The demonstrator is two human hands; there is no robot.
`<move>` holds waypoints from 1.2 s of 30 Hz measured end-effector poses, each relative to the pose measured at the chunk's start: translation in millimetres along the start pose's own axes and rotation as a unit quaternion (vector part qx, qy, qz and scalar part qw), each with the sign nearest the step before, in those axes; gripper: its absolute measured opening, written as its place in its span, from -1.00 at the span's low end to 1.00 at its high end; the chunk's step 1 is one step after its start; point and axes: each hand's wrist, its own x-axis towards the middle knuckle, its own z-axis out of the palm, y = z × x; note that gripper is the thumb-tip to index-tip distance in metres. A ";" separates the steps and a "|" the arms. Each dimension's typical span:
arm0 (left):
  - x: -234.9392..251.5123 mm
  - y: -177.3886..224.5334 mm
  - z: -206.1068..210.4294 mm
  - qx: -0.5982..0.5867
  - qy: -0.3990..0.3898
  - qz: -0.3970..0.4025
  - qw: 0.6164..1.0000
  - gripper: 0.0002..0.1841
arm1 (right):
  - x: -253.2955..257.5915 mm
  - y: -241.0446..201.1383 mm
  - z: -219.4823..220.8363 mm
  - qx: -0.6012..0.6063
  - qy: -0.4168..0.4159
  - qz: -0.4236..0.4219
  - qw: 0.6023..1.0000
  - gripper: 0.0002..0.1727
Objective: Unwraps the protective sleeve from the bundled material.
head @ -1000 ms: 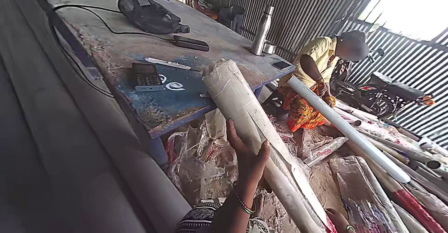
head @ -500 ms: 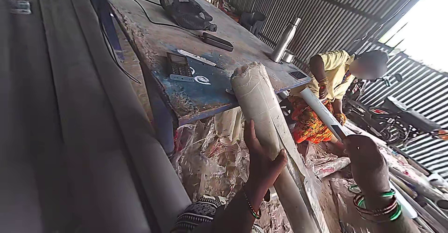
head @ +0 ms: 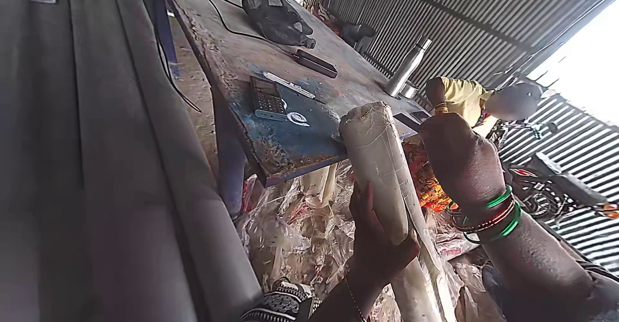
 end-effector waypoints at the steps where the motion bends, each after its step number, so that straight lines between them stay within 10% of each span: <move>1: 0.0 1.0 0.0 0.005 -0.001 -0.003 1.000 0.20 | 2.9 -4.3 3.3 -0.015 0.004 -0.006 1.000 -0.75; 36: -0.9 -2.4 0.0 -0.017 -0.005 0.007 1.000 0.19 | -45.7 -19.2 4.7 -0.125 0.024 -0.052 0.991 -0.67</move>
